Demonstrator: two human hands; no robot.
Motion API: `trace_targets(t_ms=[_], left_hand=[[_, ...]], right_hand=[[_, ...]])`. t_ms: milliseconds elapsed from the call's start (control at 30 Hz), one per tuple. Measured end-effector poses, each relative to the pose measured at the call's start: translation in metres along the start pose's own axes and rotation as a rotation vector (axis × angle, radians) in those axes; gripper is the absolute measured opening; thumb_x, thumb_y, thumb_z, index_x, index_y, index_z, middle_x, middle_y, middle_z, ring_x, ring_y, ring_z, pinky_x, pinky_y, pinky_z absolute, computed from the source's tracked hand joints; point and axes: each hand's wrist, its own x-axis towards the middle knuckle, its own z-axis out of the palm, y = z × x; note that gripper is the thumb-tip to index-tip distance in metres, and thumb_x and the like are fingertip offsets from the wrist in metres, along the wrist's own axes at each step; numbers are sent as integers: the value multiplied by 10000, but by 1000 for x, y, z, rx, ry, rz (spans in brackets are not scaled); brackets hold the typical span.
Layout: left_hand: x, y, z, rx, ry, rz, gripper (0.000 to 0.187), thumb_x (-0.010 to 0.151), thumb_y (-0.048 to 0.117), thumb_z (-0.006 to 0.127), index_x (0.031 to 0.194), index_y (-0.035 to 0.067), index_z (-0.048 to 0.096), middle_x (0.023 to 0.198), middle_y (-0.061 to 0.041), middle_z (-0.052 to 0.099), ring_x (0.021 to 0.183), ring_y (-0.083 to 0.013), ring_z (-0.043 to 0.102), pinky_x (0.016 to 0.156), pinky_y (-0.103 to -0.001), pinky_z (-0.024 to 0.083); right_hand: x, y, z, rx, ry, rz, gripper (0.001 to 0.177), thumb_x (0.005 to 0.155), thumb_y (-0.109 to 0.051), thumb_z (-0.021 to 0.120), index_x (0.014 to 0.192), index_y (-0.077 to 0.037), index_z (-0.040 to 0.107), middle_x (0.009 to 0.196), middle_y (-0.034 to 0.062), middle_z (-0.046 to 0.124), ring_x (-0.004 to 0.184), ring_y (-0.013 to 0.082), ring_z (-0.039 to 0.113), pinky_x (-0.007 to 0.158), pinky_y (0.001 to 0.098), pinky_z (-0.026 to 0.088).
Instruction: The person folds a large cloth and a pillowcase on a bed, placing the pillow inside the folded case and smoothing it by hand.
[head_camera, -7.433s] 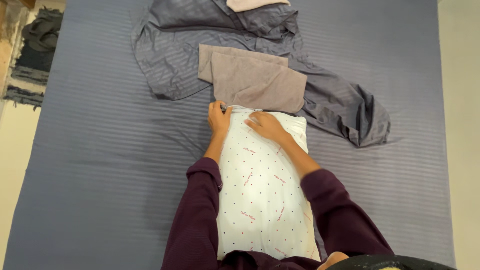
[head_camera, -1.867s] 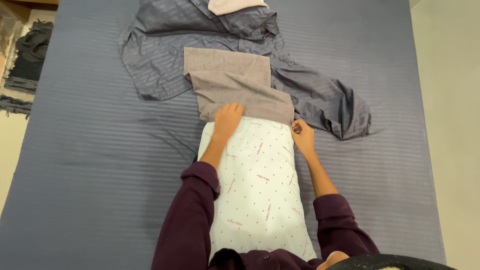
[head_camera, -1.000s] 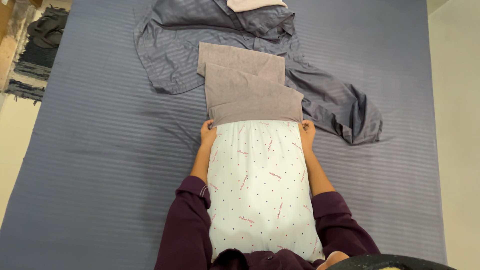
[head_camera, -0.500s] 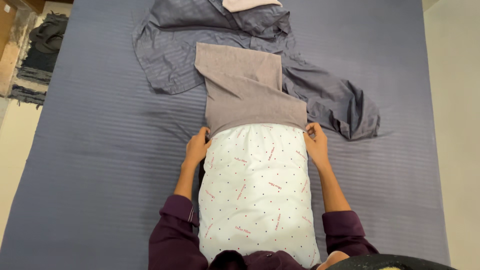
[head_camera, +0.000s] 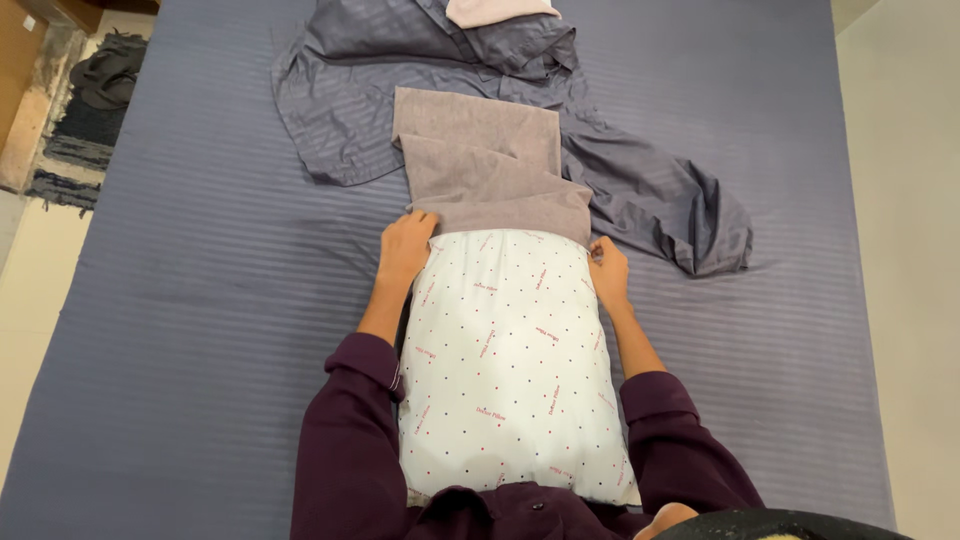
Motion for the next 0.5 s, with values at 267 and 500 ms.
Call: trace_targets(t_ms=[267,500], left_hand=[[10,7,40,-93,163,-274,155,882,41,626,1028,91,641,1031,-146,672,836,-417,675,728,-519,539],[-48,17,-5,-161,28,-257,163,857,172,714,945,75,617,917,-126,656,778,-400,662,663,-515,521]], right_hand=[[54,-35,1,107,160,-391,180,854,17,651,1026,16,596,959,180,641,845,323,643,701,349,532],[5,-1,-3,164,-28,-120,139,843,-62,741,903,-12,626,807,128,666,703,236,615,648,340,479]])
